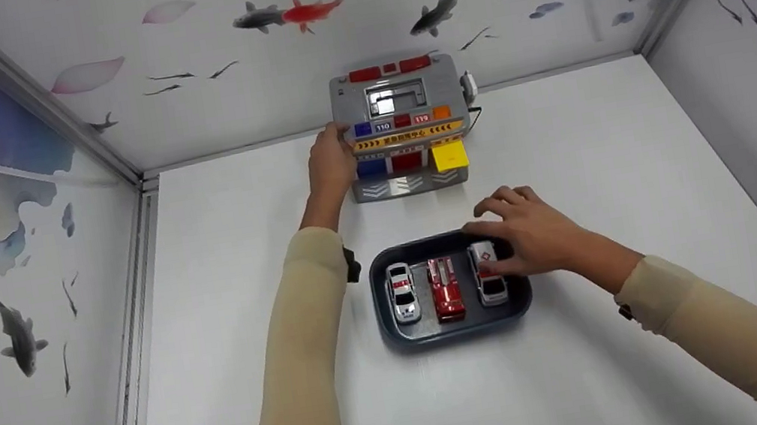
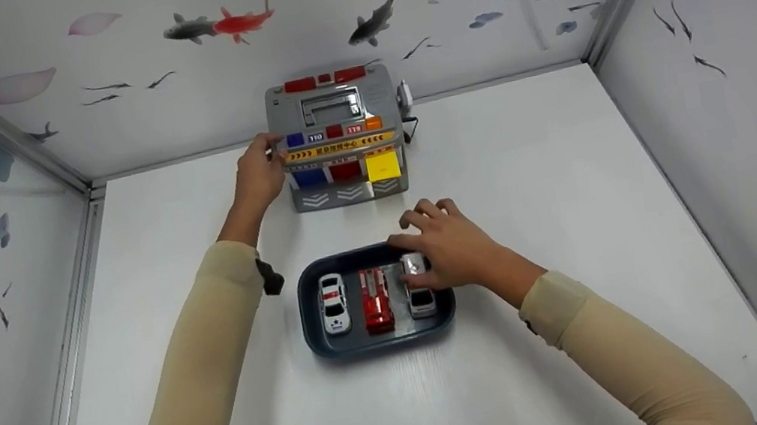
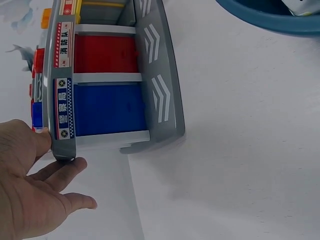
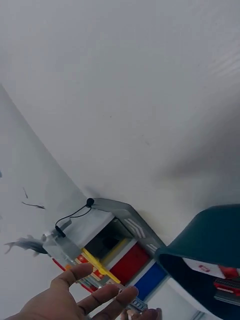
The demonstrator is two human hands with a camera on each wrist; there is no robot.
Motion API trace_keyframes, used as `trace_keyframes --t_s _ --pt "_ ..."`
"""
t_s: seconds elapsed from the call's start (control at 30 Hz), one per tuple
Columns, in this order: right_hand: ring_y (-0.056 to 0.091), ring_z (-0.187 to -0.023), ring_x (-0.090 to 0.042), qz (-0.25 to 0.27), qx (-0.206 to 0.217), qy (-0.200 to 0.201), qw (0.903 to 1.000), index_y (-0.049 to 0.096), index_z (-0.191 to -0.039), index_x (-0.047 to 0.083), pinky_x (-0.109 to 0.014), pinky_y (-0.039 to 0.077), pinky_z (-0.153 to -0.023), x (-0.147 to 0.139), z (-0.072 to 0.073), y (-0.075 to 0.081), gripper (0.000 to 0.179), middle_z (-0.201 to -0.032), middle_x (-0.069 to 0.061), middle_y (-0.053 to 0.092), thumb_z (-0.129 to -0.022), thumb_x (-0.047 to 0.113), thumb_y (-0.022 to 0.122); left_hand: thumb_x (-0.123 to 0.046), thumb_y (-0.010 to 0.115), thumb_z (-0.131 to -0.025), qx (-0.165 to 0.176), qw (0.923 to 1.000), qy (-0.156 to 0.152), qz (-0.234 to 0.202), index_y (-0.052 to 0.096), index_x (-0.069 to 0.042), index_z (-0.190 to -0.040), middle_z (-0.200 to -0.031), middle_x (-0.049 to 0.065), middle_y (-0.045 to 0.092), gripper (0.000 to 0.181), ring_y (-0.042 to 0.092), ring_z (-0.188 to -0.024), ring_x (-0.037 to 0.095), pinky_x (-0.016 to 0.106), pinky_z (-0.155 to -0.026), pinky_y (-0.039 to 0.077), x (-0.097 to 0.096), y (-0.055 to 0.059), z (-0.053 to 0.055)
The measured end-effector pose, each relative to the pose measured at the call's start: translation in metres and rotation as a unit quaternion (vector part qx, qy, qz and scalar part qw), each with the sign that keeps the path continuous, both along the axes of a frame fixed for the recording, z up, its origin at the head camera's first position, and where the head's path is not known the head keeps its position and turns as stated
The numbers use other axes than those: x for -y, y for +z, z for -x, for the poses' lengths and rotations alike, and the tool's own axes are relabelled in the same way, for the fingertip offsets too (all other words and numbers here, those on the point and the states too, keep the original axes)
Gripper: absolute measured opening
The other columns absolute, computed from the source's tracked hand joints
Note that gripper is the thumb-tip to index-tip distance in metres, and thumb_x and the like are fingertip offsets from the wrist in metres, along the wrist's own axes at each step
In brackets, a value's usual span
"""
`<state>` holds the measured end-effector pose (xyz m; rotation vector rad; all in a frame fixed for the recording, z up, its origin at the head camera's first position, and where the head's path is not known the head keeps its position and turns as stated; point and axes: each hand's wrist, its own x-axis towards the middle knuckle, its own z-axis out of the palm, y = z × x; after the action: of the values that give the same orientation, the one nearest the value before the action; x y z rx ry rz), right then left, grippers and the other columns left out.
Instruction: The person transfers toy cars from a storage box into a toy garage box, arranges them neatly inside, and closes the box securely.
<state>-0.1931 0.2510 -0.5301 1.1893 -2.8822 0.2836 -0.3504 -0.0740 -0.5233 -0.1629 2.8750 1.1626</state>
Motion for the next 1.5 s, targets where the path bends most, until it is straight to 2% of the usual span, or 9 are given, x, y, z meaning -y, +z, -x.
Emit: trace_keyframes --t_s 0.17,0.4,0.73,0.93,1.3,1.5 --pt "0.058 -0.129 -0.033 -0.024 -0.008 0.015 0.9996 0.073 -0.142 0.028 -0.064 0.049 -0.107 -0.004 -0.018 -0.014 0.063 -0.14 -0.01 0.069 -0.091 0.062 0.083 -0.02 0.054 -0.117 0.013 0.9999 0.002 0.006 0.058 -0.017 -0.152 -0.149 0.006 0.066 0.035 0.065 -0.139 0.021 0.037 -0.116 0.053 -0.002 -0.001 -0.001" --pt "0.055 -0.127 -0.034 -0.083 -0.011 0.009 0.9965 0.07 -0.148 0.032 -0.061 0.047 -0.099 -0.005 -0.032 -0.029 0.076 -0.142 -0.013 0.067 -0.087 0.075 0.08 -0.02 0.051 -0.118 0.015 0.9999 0.005 0.003 0.058 -0.018 -0.152 -0.149 0.006 0.065 0.034 0.064 -0.139 0.022 0.039 -0.117 0.053 -0.003 -0.002 -0.001" --pt "0.048 -0.121 -0.036 -0.115 -0.014 -0.013 0.9931 0.072 -0.145 0.03 -0.061 0.039 -0.093 0.005 -0.035 -0.038 0.088 -0.136 -0.017 0.067 -0.073 0.075 0.092 -0.019 0.052 -0.118 0.005 0.9999 0.001 0.011 0.056 -0.016 -0.152 -0.15 0.009 0.064 0.034 0.063 -0.14 0.024 0.042 -0.119 0.052 -0.003 0.0 -0.001" --pt "0.046 -0.119 -0.037 -0.14 -0.019 -0.016 0.9899 0.073 -0.142 0.026 -0.062 0.037 -0.09 0.013 -0.033 -0.042 0.084 -0.13 -0.018 0.066 -0.075 0.075 0.09 -0.021 0.052 -0.118 0.011 0.9999 0.001 0.009 0.055 -0.016 -0.153 -0.151 0.009 0.062 0.036 0.064 -0.139 0.025 0.042 -0.117 0.053 -0.004 0.001 0.0" --pt "0.046 -0.119 -0.037 -0.111 0.009 -0.024 0.9935 0.069 -0.143 0.023 -0.06 0.037 -0.091 0.015 -0.029 -0.042 0.081 -0.134 -0.02 0.063 -0.079 0.071 0.086 -0.018 0.052 -0.118 0.005 1.0 0.002 0.008 0.054 -0.016 -0.153 -0.148 0.01 0.062 0.035 0.066 -0.132 0.024 0.042 -0.113 0.055 -0.005 0.004 -0.001" --pt "0.045 -0.119 -0.034 -0.066 0.039 -0.035 0.9964 0.067 -0.147 0.026 -0.058 0.034 -0.092 0.015 -0.023 -0.023 0.079 -0.136 -0.017 0.063 -0.082 0.069 0.084 -0.017 0.052 -0.117 0.011 0.9999 0.006 0.007 0.055 -0.016 -0.154 -0.149 0.009 0.062 0.036 0.065 -0.136 0.024 0.041 -0.116 0.054 -0.005 0.004 0.001"
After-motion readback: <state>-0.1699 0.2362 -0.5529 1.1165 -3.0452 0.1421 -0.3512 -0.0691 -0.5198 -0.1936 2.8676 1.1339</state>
